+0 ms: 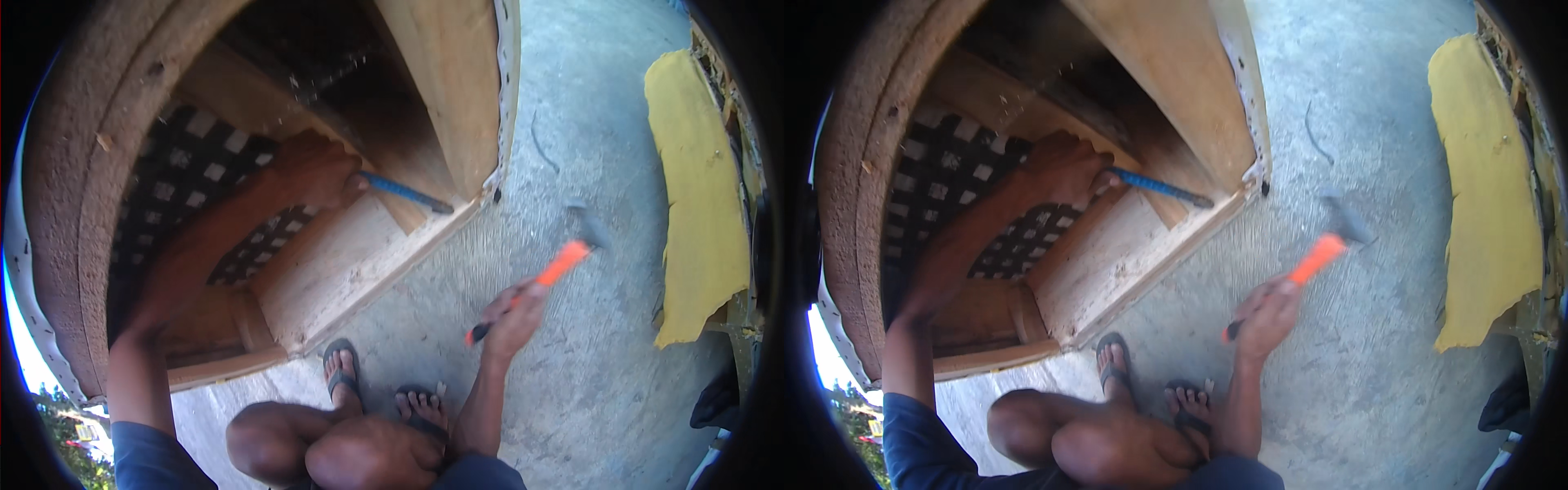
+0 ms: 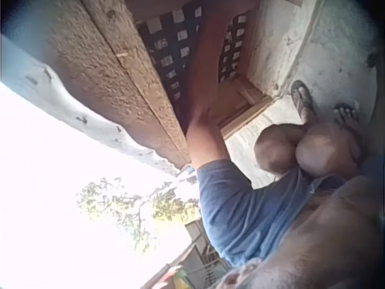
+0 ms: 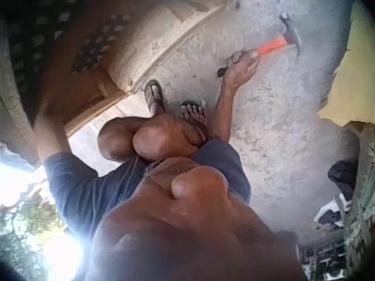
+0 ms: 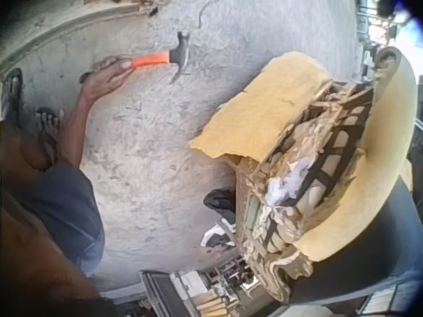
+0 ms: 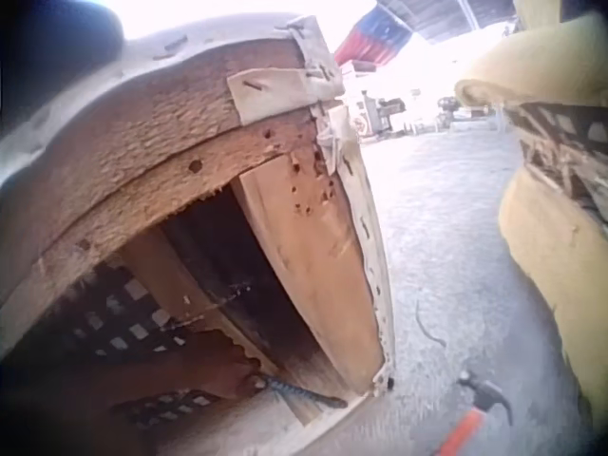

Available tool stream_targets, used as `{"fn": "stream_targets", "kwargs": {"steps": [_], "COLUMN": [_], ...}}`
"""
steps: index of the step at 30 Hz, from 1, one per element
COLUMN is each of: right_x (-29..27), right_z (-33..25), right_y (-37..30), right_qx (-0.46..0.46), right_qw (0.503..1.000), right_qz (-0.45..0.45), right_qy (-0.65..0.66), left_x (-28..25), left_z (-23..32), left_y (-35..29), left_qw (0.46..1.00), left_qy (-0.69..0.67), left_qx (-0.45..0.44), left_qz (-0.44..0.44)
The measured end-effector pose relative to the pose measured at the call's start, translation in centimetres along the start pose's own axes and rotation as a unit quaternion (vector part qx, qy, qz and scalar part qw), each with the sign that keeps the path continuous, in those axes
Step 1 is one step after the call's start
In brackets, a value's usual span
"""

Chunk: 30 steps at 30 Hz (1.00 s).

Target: The person uses a pry bar and hammer to remove wooden panels and fasteners from the interior frame of a sofa, then hammers new wooden supports onto the exterior side of the frame.

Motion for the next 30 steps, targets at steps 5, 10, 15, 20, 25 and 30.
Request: {"fn": "stream_targets", "kwargs": {"steps": [5,10,15,20,25,30], "right_x": [2.4,-2.1,1.8,-2.3,-2.0,-0.9], "right_z": [5.2,-1.7,3.6,-2.5,-1.1,4.8], "right_y": [1.3,-0.2,2.4,0.8,1.1,1.1], "right_qx": [-0.015,-0.115,0.047,-0.236,-0.098,-0.121], "right_qw": [0.998,0.99,0.995,0.948,0.985,0.985], "right_qz": [-0.032,0.065,-0.054,0.106,0.04,0.113], "right_qy": [-0.049,0.059,-0.07,0.187,0.137,0.04], "left_x": [-1.9,0.9,-2.3,-1.2,-2.0,-4.1], "left_z": [1.7,1.8,1.7,3.4,1.7,4.0], "left_y": [0.1,0.1,-0.4,-0.1,-1.1,-0.3], "left_qw": [1.0,0.999,0.999,0.997,0.998,0.999], "left_qy": [0.009,0.011,0.017,-0.008,0.01,-0.017], "left_qx": [-0.001,-0.005,-0.021,-0.023,-0.035,-0.016], "left_qz": [-0.006,-0.047,-0.032,-0.077,-0.052,-0.036]}}
Point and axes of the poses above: each hand's wrist, its own y-axis towards the middle knuckle, its own x-axis out of the palm, z = x × y, the point moved 7 cm from there along y, towards the middle knuckle, and after that the axes turned 9 degrees about -z, right-handed, at the moved point
